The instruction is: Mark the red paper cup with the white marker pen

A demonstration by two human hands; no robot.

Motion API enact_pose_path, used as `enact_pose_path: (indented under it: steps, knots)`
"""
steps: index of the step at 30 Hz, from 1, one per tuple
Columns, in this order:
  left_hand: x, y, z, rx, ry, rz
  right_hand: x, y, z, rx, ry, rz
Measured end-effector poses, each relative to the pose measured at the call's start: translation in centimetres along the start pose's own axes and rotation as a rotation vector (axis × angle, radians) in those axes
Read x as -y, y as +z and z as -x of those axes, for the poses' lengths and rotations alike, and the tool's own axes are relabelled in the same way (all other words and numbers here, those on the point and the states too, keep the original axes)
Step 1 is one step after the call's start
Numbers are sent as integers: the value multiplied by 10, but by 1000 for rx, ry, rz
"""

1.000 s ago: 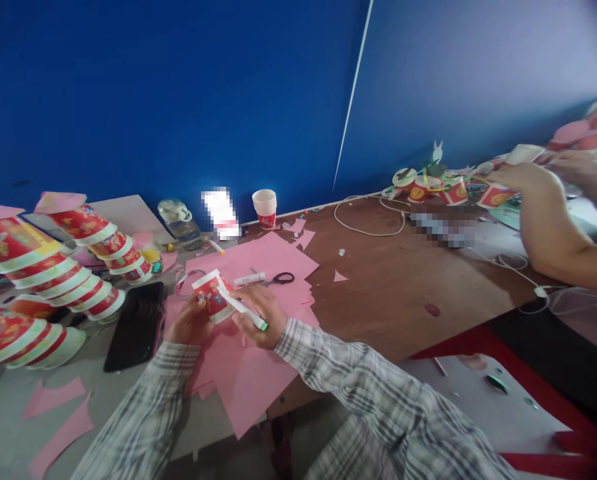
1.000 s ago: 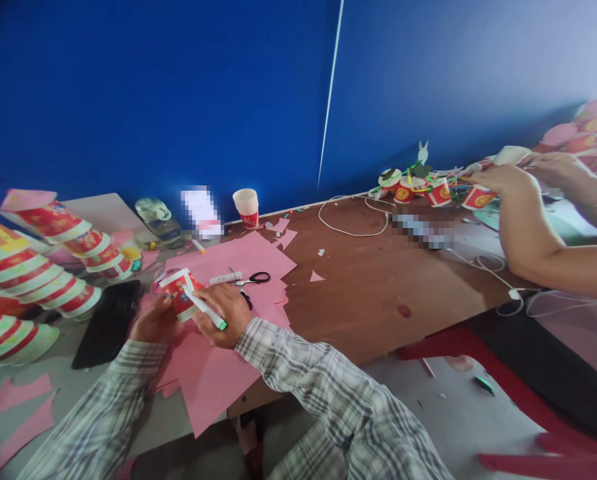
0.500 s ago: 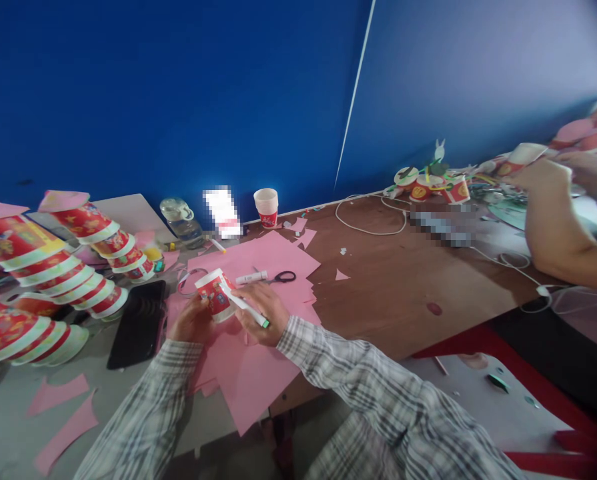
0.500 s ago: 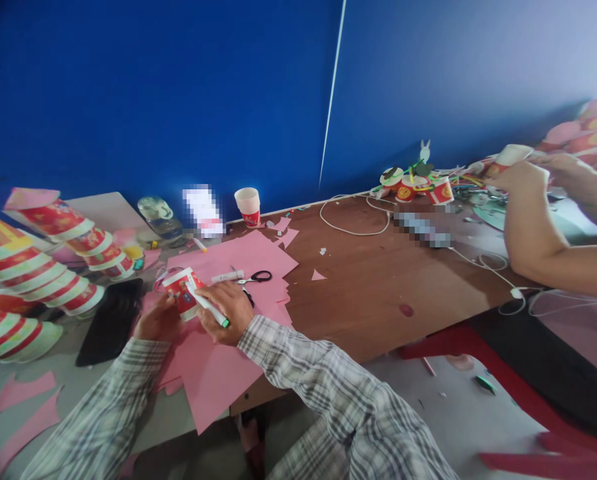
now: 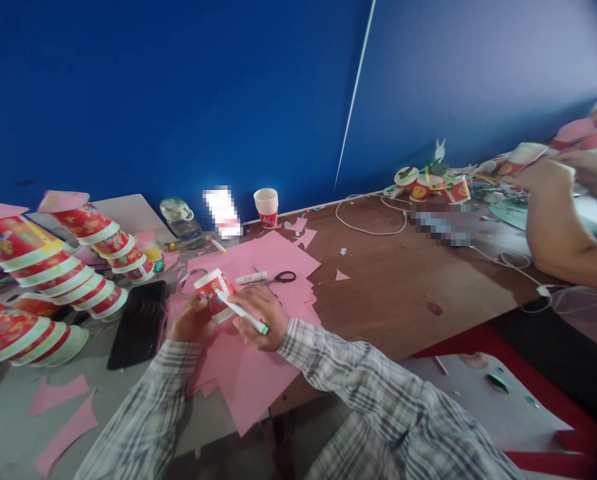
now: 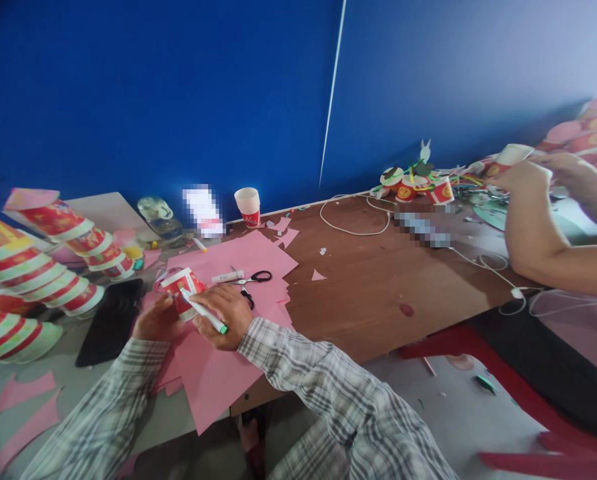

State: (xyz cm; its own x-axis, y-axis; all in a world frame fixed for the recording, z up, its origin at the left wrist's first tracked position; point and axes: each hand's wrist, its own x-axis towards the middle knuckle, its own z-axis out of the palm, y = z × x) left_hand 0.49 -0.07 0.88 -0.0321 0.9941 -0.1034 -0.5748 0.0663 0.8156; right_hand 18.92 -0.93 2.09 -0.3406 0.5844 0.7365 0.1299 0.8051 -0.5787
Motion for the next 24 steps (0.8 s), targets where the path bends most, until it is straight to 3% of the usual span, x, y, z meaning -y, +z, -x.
enact_pose_path:
  steps: [24]
  knots:
    - [-3,-4,0,-55,-1,-44,-4,2,0,-35,33,19]
